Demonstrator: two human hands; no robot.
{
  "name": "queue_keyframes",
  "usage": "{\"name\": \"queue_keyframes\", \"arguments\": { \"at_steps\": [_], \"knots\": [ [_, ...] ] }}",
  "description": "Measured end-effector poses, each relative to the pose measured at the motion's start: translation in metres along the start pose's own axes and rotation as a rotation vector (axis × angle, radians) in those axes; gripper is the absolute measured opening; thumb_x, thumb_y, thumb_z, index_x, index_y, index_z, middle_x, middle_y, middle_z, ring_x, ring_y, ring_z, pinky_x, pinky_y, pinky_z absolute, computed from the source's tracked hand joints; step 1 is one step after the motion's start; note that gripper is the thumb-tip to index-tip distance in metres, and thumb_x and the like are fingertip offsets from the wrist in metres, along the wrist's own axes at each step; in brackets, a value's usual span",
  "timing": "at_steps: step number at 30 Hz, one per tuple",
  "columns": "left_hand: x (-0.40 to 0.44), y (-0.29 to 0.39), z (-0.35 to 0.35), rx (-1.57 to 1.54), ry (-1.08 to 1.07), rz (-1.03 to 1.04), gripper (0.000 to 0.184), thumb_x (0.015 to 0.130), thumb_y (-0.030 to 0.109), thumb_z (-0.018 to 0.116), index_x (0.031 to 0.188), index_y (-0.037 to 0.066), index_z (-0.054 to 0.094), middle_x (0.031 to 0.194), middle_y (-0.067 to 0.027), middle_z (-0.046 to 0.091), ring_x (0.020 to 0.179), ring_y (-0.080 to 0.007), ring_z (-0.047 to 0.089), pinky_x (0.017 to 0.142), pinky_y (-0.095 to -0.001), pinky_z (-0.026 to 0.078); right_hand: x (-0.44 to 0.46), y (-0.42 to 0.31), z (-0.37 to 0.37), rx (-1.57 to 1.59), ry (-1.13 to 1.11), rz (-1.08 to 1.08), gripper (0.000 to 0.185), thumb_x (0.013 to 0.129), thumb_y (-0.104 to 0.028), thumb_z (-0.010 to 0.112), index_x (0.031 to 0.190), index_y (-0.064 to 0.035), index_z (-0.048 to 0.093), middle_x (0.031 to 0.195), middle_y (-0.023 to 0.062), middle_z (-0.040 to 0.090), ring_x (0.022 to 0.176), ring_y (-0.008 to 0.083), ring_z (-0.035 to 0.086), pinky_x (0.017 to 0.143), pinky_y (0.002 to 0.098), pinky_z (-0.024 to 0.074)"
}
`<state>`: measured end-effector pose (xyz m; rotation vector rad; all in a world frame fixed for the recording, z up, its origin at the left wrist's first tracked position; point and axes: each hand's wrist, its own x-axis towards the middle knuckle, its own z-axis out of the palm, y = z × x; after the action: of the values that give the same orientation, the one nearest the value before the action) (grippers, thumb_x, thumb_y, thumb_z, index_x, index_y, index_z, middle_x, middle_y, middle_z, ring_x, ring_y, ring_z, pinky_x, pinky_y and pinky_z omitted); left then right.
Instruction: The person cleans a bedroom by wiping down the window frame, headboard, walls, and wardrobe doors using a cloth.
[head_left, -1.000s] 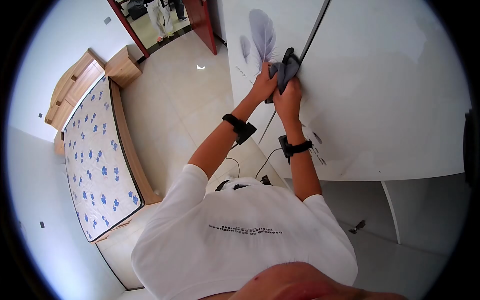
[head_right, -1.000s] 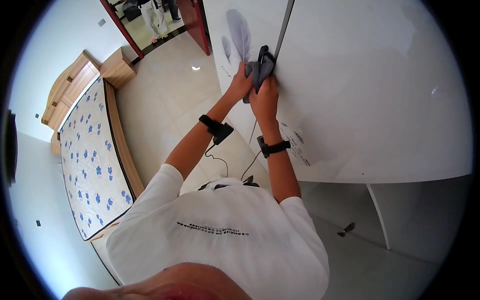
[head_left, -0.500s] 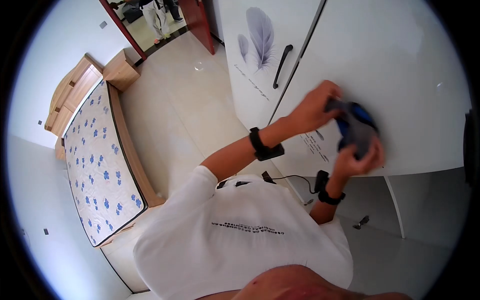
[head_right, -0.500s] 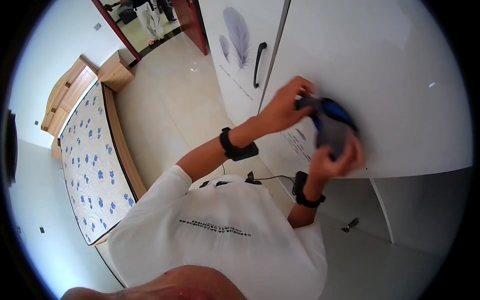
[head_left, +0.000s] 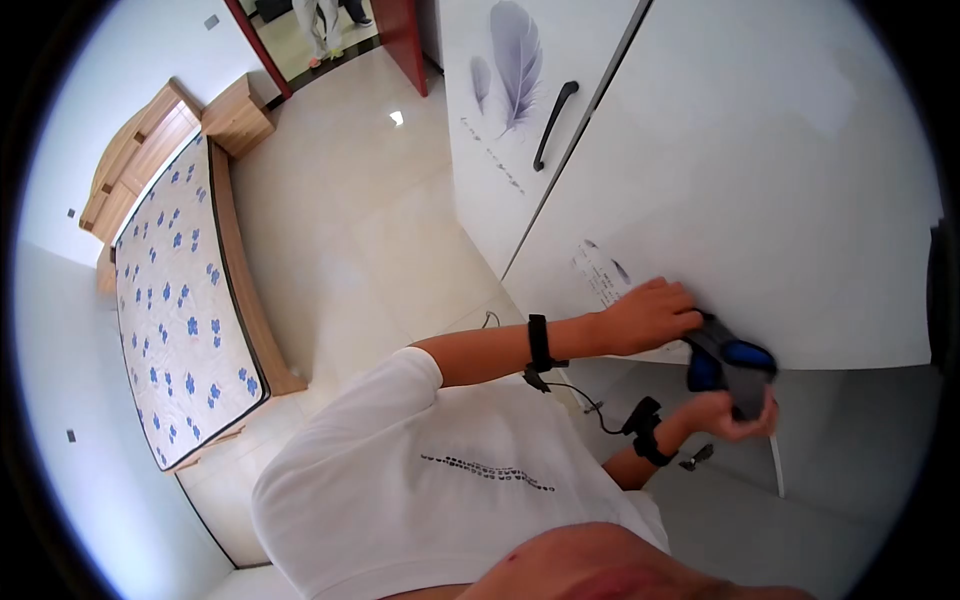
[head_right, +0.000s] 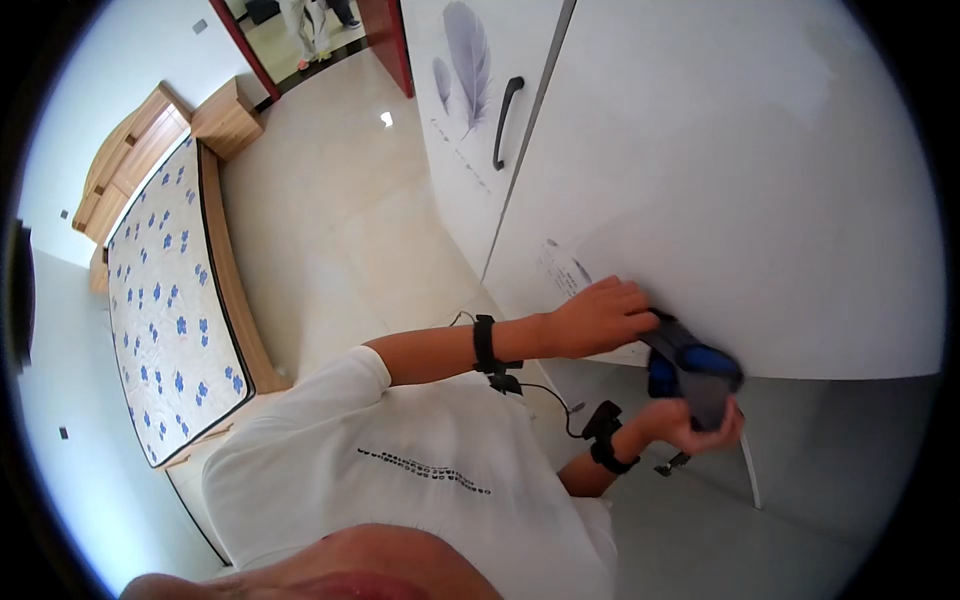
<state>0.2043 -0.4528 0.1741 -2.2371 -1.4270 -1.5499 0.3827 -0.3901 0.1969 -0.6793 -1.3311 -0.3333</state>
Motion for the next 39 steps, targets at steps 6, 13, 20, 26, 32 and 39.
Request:
{"name": "queue_keyframes", "arguments": {
  "at_steps": [6,13,20,26,32,39],
  "knots": [
    [0.01,0.018,0.001,-0.086,-0.161,-0.022,0.033,0.08,0.004,0.06,0.11,0.016,0.057,0.094,-0.0069,0.053,0.076,-0.0268,0.061,0.058,-0.0381,0.051,-0.011,0.04,0.017,0.23,0.04,0.307,0.035,0.083,-0.01,0.054,0.114,0.0068,0.057,0.11,0.0186,0.062,0.095,0.0297,0.062,0.087,0.0412,0.0498],
    [-0.026,-0.003,0.027,-0.045,-0.235,-0.181,0.036,0.081,0.002,0.058,0.113,0.017,0.062,0.086,-0.0061,0.06,0.072,-0.0287,0.064,0.059,-0.0397,0.051,-0.03,0.019,-0.007,-0.06,-0.256,0.127,0.041,0.078,0.001,0.048,0.118,0.0076,0.056,0.113,0.0225,0.061,0.102,0.033,0.062,0.092,0.038,0.0466],
    [-0.063,-0.031,0.027,-0.011,-0.209,-0.483,0.025,0.083,0.008,0.059,0.106,0.011,0.065,0.083,-0.0146,0.067,0.08,-0.0349,0.065,0.07,-0.0465,0.051,-0.109,0.032,0.004,-0.042,-0.389,0.545,0.047,0.079,-0.006,0.056,0.122,0.0113,0.054,0.12,0.029,0.06,0.105,0.0385,0.062,0.09,0.0411,0.0483],
    [-0.017,0.015,-0.034,-0.347,-0.06,-0.53,0.025,0.088,0.01,0.058,0.112,0.007,0.061,0.076,-0.0175,0.066,0.072,-0.0351,0.065,0.068,-0.044,0.051,-0.051,0.011,-0.007,0.051,-0.474,0.602,0.046,0.08,-0.008,0.056,0.121,0.0114,0.056,0.113,0.0279,0.065,0.1,0.0406,0.065,0.086,0.0441,0.0503],
    [-0.03,0.024,0.003,-0.408,0.006,-0.316,0.035,0.084,0.01,0.061,0.119,0.009,0.055,0.101,-0.0194,0.064,0.09,-0.0345,0.064,0.076,-0.0408,0.051,-0.067,0.012,-0.006,0.102,-0.48,0.648,0.044,0.077,-0.005,0.053,0.116,0.0137,0.058,0.109,0.0281,0.066,0.098,0.0388,0.066,0.088,0.0442,0.0506],
    [-0.05,-0.036,0.038,-0.258,0.018,-0.559,0.032,0.079,0.015,0.064,0.108,0.002,0.058,0.099,-0.0212,0.064,0.095,-0.0391,0.06,0.08,-0.0471,0.048,-0.102,0.018,-0.003,0.087,-0.524,0.686,0.042,0.075,-0.003,0.05,0.113,0.0112,0.059,0.112,0.0311,0.063,0.103,0.0455,0.062,0.09,0.0459,0.0486]
  ]
}}
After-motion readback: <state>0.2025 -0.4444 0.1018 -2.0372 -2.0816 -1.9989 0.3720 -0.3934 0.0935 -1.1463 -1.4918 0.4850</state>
